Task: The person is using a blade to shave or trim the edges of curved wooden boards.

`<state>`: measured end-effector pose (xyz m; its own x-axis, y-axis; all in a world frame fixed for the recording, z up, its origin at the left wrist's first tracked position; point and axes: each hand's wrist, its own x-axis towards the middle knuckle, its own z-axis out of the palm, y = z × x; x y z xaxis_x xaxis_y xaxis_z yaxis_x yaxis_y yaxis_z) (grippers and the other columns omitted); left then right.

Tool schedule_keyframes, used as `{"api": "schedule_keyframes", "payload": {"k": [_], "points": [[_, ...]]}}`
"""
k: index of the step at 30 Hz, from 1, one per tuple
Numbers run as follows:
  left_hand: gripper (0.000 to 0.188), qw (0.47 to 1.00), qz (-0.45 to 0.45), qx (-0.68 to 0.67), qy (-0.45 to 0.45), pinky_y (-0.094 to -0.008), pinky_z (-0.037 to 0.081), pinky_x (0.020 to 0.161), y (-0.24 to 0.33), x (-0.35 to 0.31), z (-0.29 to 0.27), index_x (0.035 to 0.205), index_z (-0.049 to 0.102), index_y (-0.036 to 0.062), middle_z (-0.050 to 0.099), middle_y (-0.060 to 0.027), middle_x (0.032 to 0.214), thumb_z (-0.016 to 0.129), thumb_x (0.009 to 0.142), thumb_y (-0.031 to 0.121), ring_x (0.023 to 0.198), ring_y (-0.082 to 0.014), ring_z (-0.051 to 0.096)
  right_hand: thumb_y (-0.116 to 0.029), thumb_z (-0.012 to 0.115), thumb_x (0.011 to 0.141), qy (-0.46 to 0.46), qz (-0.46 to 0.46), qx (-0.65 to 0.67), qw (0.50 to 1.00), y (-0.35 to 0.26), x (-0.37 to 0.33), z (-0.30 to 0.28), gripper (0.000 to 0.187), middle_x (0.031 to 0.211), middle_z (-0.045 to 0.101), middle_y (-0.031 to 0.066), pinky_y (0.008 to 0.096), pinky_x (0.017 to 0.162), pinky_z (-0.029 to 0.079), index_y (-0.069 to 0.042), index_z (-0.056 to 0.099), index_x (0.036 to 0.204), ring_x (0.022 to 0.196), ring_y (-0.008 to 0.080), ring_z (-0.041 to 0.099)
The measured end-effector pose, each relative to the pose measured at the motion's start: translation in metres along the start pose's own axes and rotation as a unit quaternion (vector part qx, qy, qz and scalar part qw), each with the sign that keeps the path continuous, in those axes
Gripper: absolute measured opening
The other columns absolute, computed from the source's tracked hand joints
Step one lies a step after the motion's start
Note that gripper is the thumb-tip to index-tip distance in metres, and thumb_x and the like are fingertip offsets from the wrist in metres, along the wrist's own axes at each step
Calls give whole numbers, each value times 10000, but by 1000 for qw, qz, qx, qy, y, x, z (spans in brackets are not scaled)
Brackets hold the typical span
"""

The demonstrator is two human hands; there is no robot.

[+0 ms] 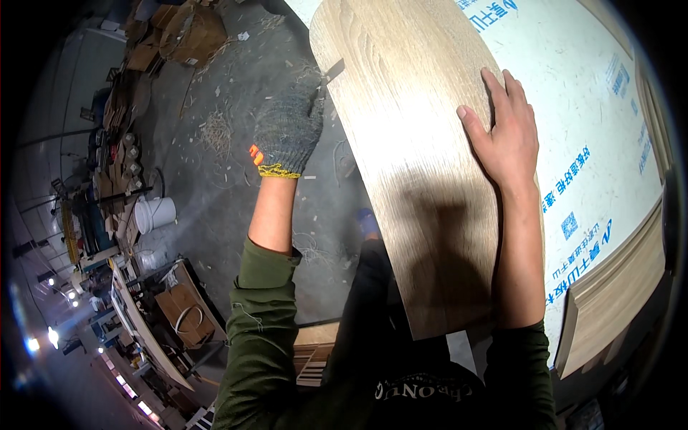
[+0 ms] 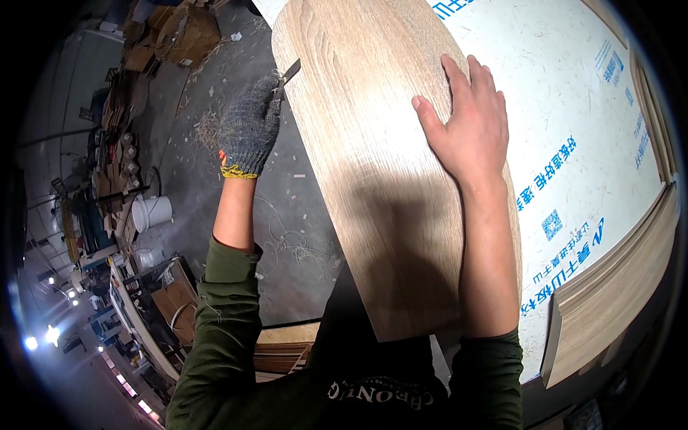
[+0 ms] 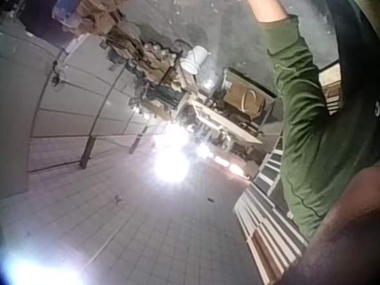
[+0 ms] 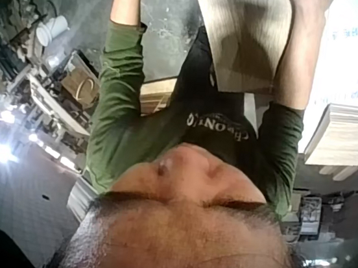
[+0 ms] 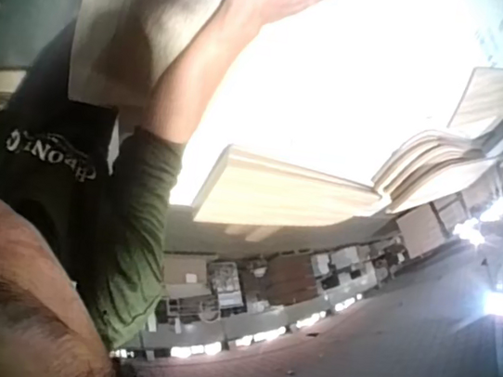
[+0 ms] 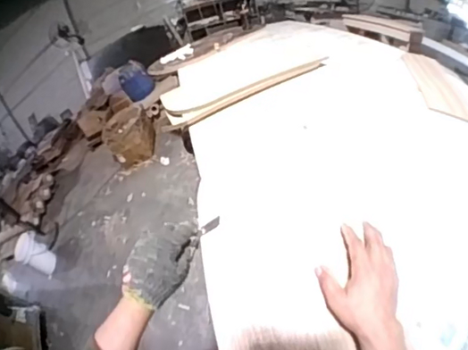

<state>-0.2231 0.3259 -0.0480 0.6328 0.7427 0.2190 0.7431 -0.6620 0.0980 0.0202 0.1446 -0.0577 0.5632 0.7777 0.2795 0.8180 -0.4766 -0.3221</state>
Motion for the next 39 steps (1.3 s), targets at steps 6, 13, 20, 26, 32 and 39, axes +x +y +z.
{"api": "schedule_keyframes", "payload": {"k": [6,13,20,26,32,39], "points": [[311,999,13,-23,31,-428,486,904,-4,10,-1,1155,643,86,644,-167,1127,577,894,242,1044,-353,610,-465,645,832,-1,5,17,1000,-1,0,-1,648,1446,426,196,506,1125,292,-148,502,1379,1367,356,371],[314,999,21,0,38,-440,490,887,-13,17,6,1156,639,94,642,-169,1103,572,895,255,1024,-351,613,-465,645,827,-4,8,20,1000,-1,1,-1,650,1445,427,196,512,1122,294,-146,506,1376,1364,358,375],[335,999,30,1,38,-442,487,899,-20,27,10,1170,634,97,638,-169,1135,565,889,265,1042,-351,610,-458,649,822,-3,11,7,1000,-2,1,-2,649,1444,430,188,510,1122,297,-149,508,1376,1358,356,382],[323,1000,17,-8,23,-441,486,902,-21,34,6,1154,645,96,641,-164,1136,560,900,278,1046,-346,612,-450,654,823,-3,7,8,1000,-3,0,-3,644,1441,430,190,514,1117,301,-149,509,1373,1352,358,389],[325,999,38,17,30,-436,489,895,-30,40,9,1150,646,97,645,-158,1128,548,914,299,1029,-347,617,-456,652,824,-5,2,9,1000,-3,1,-2,647,1444,427,192,519,1114,302,-150,506,1375,1354,361,387],[329,997,50,12,49,-436,492,887,-36,50,14,1142,649,97,641,-159,1142,543,922,316,1038,-349,614,-449,650,825,-20,8,4,1000,-2,1,-5,650,1456,415,194,522,1119,292,-153,498,1384,1370,369,366]]}}
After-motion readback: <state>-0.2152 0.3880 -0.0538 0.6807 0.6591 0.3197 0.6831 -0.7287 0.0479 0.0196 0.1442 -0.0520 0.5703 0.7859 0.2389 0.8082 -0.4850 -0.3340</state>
